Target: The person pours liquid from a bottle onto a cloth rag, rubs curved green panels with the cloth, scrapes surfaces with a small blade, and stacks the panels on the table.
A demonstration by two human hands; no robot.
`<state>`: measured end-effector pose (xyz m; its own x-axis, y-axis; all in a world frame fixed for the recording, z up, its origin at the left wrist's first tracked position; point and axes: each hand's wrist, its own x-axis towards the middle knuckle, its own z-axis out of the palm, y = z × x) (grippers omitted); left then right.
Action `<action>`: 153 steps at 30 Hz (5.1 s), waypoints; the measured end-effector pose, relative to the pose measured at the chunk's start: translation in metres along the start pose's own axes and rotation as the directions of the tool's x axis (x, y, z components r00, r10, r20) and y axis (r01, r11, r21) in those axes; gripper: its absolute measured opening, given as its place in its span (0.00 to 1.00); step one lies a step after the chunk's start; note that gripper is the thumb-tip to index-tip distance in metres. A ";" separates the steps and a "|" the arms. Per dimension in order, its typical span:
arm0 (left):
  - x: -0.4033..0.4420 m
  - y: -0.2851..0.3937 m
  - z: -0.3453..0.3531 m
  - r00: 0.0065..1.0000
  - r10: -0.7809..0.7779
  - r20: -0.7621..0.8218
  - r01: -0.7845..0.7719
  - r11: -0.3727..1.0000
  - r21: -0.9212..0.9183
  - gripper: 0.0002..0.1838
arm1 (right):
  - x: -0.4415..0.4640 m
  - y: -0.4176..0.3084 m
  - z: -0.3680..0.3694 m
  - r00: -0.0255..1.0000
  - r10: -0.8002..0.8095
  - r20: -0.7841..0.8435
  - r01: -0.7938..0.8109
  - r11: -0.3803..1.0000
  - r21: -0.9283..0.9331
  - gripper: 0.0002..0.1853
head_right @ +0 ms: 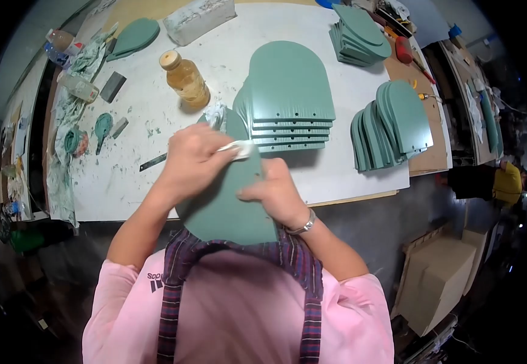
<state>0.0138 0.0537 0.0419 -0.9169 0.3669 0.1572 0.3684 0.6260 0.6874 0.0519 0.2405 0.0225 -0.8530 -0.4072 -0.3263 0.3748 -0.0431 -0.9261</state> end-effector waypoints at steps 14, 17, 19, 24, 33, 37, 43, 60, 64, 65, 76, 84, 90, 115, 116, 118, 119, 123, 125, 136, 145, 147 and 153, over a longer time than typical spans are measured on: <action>-0.004 0.010 0.008 0.971 0.192 -0.144 -0.169 0.973 0.156 0.08 | -0.006 0.004 0.008 0.997 -0.021 -0.073 0.021 1.000 0.009 0.12; -0.012 -0.015 0.005 0.976 0.142 -0.168 -0.119 0.983 0.136 0.08 | -0.013 0.006 0.007 0.990 -0.048 -0.129 0.056 0.997 0.059 0.12; -0.024 -0.042 -0.013 0.965 -0.232 -0.120 0.233 0.972 0.000 0.11 | -0.016 0.006 0.001 0.979 -0.081 -0.189 0.105 0.987 0.118 0.12; -0.049 -0.081 -0.024 0.853 -0.507 -0.122 0.313 0.685 -0.658 0.15 | -0.021 -0.002 -0.010 0.916 -0.168 -0.364 0.295 0.897 0.329 0.17; -0.035 -0.045 -0.011 0.893 -0.449 0.040 0.155 0.224 -0.962 0.16 | 0.000 0.010 0.009 0.894 -0.190 -0.406 0.378 0.806 0.456 0.18; -0.035 -0.051 -0.018 0.906 -0.420 0.056 0.159 0.214 -0.964 0.16 | -0.001 -0.005 -0.019 0.924 -0.191 -0.332 0.293 0.911 0.292 0.16; -0.031 -0.049 -0.009 0.921 -0.370 0.120 0.252 0.332 -0.909 0.17 | -0.002 -0.012 -0.016 0.977 -0.094 -0.193 0.104 0.994 0.041 0.15; 0.003 -0.046 -0.015 0.995 0.054 -0.087 -0.061 0.995 -0.077 0.14 | -0.012 0.011 0.007 0.924 -0.203 -0.324 0.167 0.977 -0.136 0.11; -0.006 -0.050 -0.040 0.890 -0.454 -0.043 0.372 0.777 -0.508 0.13 | -0.015 0.009 -0.003 0.921 -0.197 -0.337 0.188 0.980 -0.060 0.12; -0.007 -0.048 -0.035 0.890 -0.455 -0.039 0.374 0.776 -0.508 0.13 | -0.014 0.011 -0.005 0.928 -0.188 -0.321 0.181 0.982 -0.054 0.12; -0.007 -0.047 -0.047 0.869 -0.423 -0.255 0.202 0.775 -0.598 0.12 | -0.013 0.002 -0.012 0.908 -0.084 -0.411 0.177 0.965 0.194 0.13; 0.002 -0.023 -0.043 0.914 -0.279 -0.294 0.040 0.784 -0.620 0.20 | 0.000 0.005 0.000 0.940 -0.015 -0.340 0.074 0.984 0.161 0.11; 0.000 -0.022 -0.017 0.865 0.501 0.034 -0.457 0.758 0.465 0.22 | 0.013 0.004 0.014 0.944 -0.166 -0.286 0.148 0.985 -0.084 0.10; -0.050 -0.119 -0.006 0.877 -0.479 -0.033 0.378 0.731 -0.568 0.12 | 0.089 -0.113 -0.131 0.961 -0.268 -0.062 0.139 0.668 -0.731 0.18; -0.051 -0.141 -0.010 0.855 -0.463 -0.232 0.404 0.877 -0.261 0.11 | 0.101 -0.116 -0.140 0.958 -0.283 0.036 0.213 0.625 -0.751 0.19; -0.065 -0.171 -0.017 0.852 -0.435 -0.291 0.480 0.871 0.101 0.09 | 0.123 -0.126 -0.149 0.965 -0.204 0.165 0.252 0.549 -0.797 0.19; -0.076 -0.181 -0.017 0.851 -0.436 -0.292 0.482 0.869 0.109 0.09 | 0.130 -0.127 -0.148 0.960 -0.196 0.200 0.276 0.538 -0.796 0.18; -0.116 -0.194 -0.006 0.925 -0.303 -0.231 0.366 0.873 0.323 0.17 | 0.152 -0.120 -0.149 0.972 -0.153 0.180 0.233 0.478 -0.847 0.18; -0.124 -0.203 -0.001 0.932 -0.231 -0.279 0.328 0.865 0.380 0.16 | 0.158 -0.110 -0.139 0.938 -0.305 0.168 0.281 0.375 -0.884 0.17; -0.130 -0.206 -0.002 0.954 -0.203 -0.219 0.283 0.850 0.445 0.17 | 0.154 -0.073 -0.118 0.797 -0.584 0.155 0.274 0.120 -0.954 0.11; -0.120 -0.183 0.001 0.861 -0.491 -0.132 0.507 0.812 0.290 0.18 | 0.151 -0.070 -0.110 0.733 -0.655 0.184 0.290 0.055 -0.956 0.11; -0.121 -0.180 0.004 0.845 -0.517 -0.135 0.534 0.804 0.262 0.18 | 0.151 -0.070 -0.110 0.729 -0.657 0.190 0.283 0.036 -0.958 0.11; -0.102 -0.172 -0.003 0.847 -0.427 -0.318 0.455 0.890 0.018 0.06 | 0.152 -0.068 -0.108 0.687 -0.697 0.204 0.280 -0.005 -0.960 0.09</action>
<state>0.0433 -0.0928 -0.0903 -0.9824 -0.1752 0.0648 -0.0870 0.7364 0.6709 -0.1427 0.2801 0.0148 -0.7735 -0.4362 0.4598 -0.5894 0.7617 -0.2689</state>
